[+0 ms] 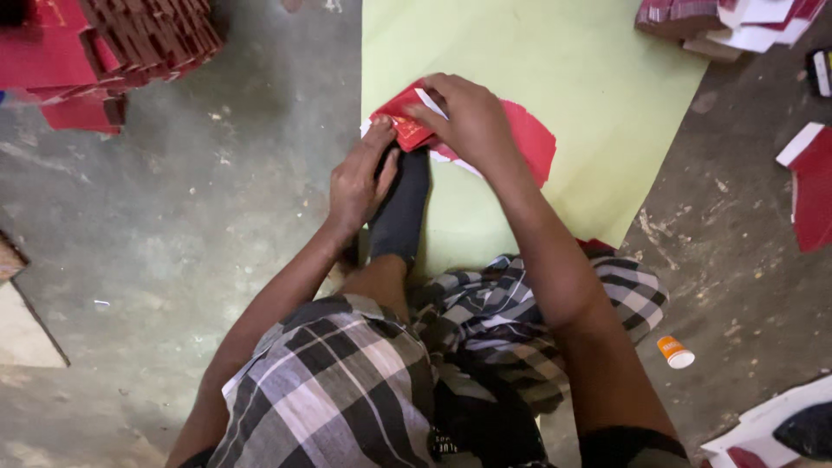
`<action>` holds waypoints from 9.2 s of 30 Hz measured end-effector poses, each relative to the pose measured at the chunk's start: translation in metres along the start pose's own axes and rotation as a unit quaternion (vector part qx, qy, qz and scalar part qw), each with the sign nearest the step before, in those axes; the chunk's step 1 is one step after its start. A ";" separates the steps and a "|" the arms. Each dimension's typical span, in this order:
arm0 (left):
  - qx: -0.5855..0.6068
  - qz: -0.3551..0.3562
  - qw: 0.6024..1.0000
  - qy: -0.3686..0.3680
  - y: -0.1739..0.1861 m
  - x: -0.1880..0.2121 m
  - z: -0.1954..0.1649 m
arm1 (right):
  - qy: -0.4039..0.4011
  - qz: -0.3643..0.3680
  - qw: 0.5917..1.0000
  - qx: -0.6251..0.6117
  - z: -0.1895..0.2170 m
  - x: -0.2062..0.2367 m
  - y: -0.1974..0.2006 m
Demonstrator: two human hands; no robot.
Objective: The person sits on the floor and repeatedly folds red paper sheets with white edges, pressing the creases and stacking the folded pieces. The person handles the sheets one at a time, aligning edges and smoothing folds.
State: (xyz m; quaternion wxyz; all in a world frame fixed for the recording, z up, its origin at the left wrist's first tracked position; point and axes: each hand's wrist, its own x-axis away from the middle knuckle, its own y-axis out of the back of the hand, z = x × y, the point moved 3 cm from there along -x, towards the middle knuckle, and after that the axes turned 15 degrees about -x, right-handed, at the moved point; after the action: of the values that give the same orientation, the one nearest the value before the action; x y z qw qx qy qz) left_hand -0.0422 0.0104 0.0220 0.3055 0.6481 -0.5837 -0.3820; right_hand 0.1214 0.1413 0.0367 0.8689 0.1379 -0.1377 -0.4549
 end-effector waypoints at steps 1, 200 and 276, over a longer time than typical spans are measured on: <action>0.009 0.006 1.000 0.004 -0.001 0.000 0.001 | 0.007 0.010 1.000 0.029 0.000 0.000 0.000; 0.074 0.389 0.911 -0.119 -0.036 -0.056 -0.133 | -0.096 -0.259 0.956 -0.101 -0.017 0.144 0.078; 0.394 0.510 0.755 0.124 0.029 -0.030 -0.068 | 0.009 -0.344 0.864 -0.368 0.065 0.174 0.015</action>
State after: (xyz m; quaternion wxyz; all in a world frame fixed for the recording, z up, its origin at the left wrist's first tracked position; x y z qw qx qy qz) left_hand 0.0000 0.0327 0.0856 0.2422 0.3591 -0.8836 0.1778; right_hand 0.2043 -0.0024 0.1223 0.6460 -0.1492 0.1032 -0.7415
